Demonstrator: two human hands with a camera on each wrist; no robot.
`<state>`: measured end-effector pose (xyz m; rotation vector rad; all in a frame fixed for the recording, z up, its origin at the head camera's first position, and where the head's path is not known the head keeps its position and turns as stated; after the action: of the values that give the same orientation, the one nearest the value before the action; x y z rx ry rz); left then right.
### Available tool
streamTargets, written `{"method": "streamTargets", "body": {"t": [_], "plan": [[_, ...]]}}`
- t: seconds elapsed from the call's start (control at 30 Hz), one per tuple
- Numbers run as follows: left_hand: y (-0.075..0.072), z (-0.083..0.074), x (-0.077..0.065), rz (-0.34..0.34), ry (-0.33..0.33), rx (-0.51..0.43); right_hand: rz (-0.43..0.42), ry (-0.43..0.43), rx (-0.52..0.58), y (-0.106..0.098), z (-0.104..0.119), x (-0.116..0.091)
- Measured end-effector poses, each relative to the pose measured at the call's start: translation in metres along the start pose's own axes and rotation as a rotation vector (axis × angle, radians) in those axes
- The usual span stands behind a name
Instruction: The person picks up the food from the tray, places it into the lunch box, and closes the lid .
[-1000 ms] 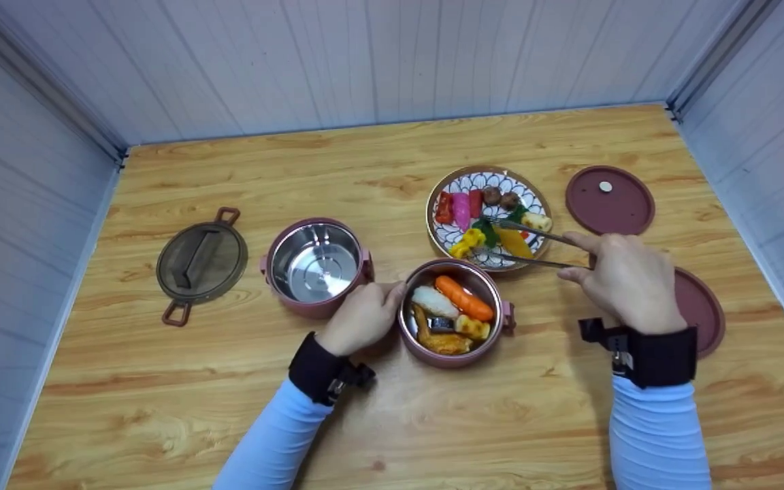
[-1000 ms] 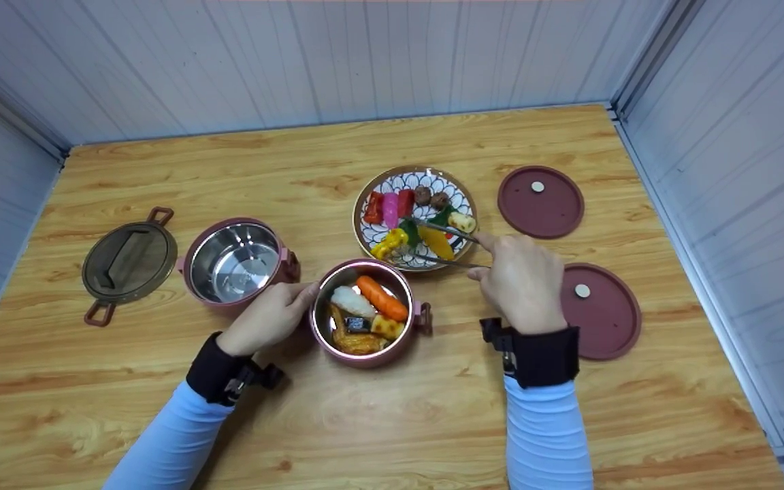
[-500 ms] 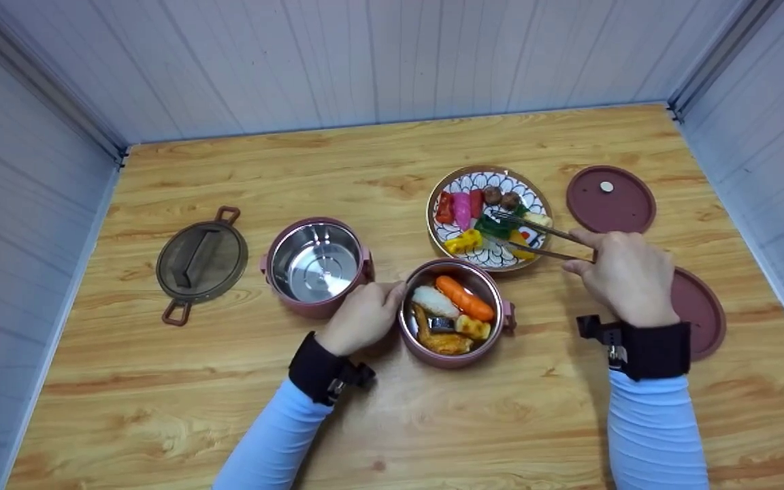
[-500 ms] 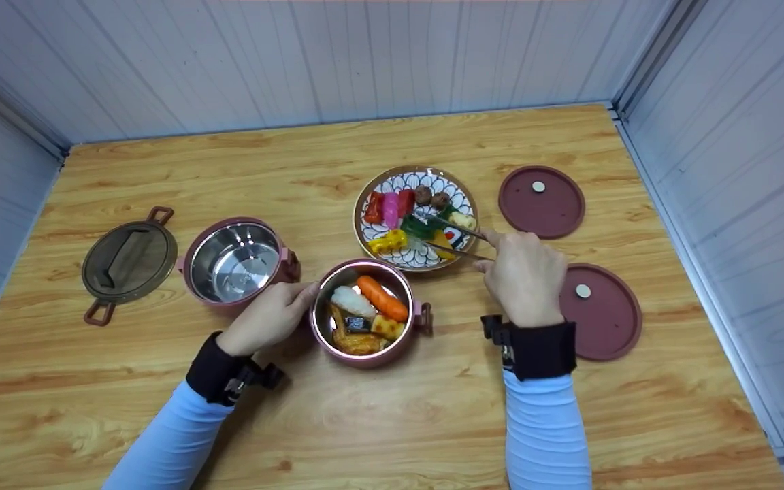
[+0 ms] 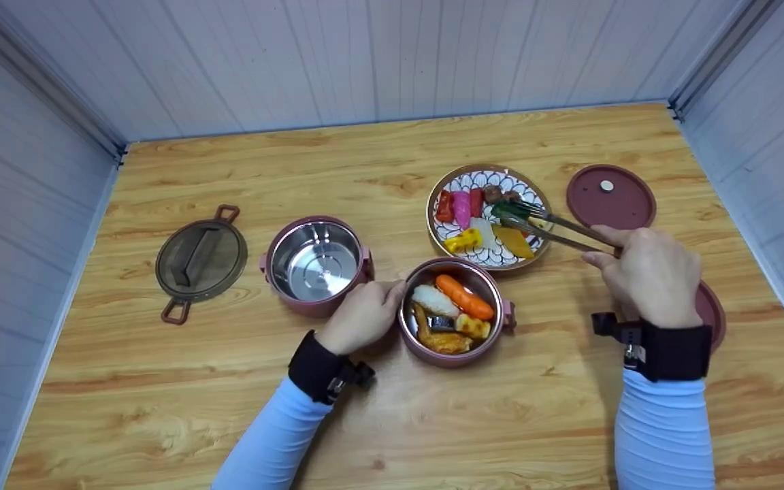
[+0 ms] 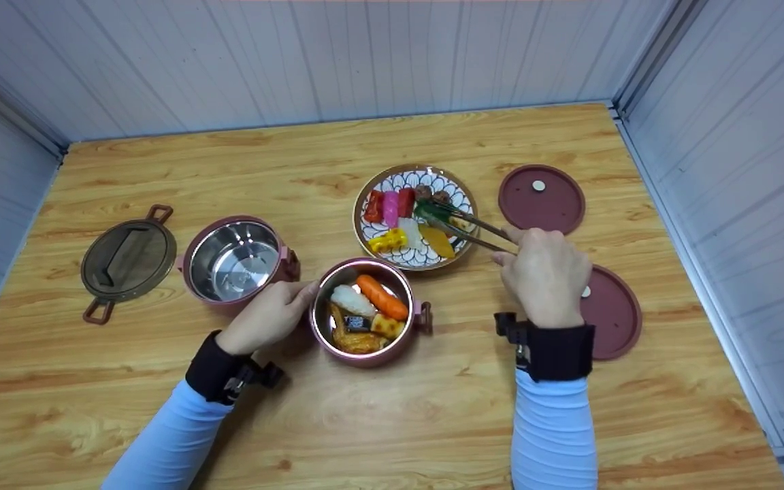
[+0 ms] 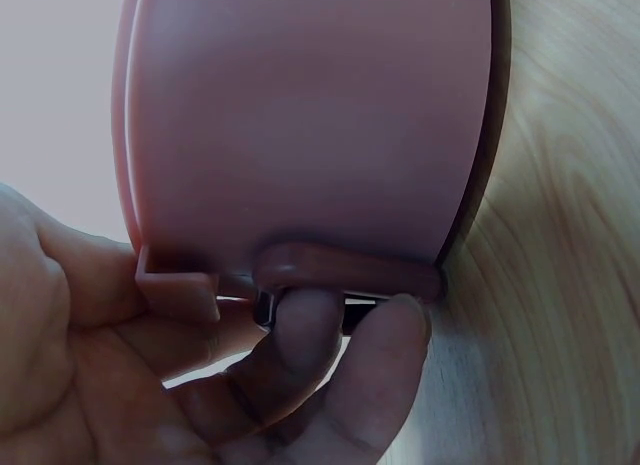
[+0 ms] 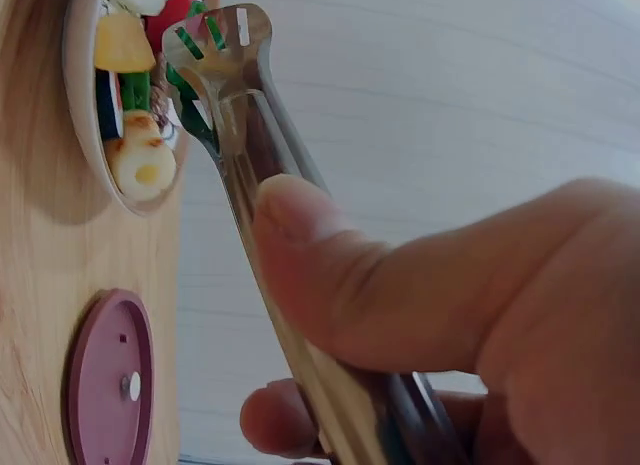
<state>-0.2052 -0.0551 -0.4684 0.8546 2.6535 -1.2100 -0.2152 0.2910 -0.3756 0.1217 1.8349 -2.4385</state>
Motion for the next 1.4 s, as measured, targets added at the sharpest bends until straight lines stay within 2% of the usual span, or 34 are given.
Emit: {"method": "streamTargets", "body": {"t": [0.2, 0.3, 0.43, 0.6, 0.77, 0.87, 0.97, 1.1, 1.27, 1.4], "plan": [[0.0, 0.0, 0.0, 0.015, 0.005, -0.01, -0.033, -0.029, 0.023, -0.008, 0.002, -0.006], [0.0, 0.0, 0.0, 0.019, 0.005, -0.017, -0.046, -0.079, 0.031, -0.013, 0.012, -0.013], [0.0, 0.0, 0.0, 0.018, 0.006, -0.016, -0.018, -0.165, 0.038, -0.016, 0.027, -0.023], [-0.001, -0.001, 0.0, 0.01, 0.005, 0.0, 0.058, -0.315, -0.006, -0.014, 0.049, -0.032], [-0.001, -0.002, 0.0, 0.003, 0.016, 0.011, 0.244, -0.429, -0.029, 0.0, 0.065, -0.036], [-0.001, -0.003, 0.0, 0.0, 0.025, 0.017, 0.367, -0.43, -0.022, 0.009, 0.068, -0.036], [-0.001, -0.002, 0.0, 0.008, 0.018, 0.015, 0.437, -0.435, -0.037, 0.015, 0.069, -0.036], [0.0, -0.002, 0.001, 0.014, 0.004, 0.01, 0.472, -0.449, -0.055, 0.018, 0.069, -0.037], [0.0, -0.002, 0.001, 0.01, 0.005, 0.012, 0.541, -0.415, -0.029, 0.024, 0.066, -0.037], [0.001, -0.002, 0.001, 0.011, 0.006, 0.01, 0.537, -0.391, -0.03, 0.024, 0.064, -0.036]]}}
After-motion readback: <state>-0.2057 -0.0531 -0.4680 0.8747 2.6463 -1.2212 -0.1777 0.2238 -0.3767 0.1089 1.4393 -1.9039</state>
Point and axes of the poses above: each hand's wrist, its own x-axis towards the middle knuckle, its own y-axis out of the palm, z = x × y, the point moved 8 cm from there along x, towards the middle knuckle, and after that the axes turned 15 degrees about z, right-handed, at the moved point
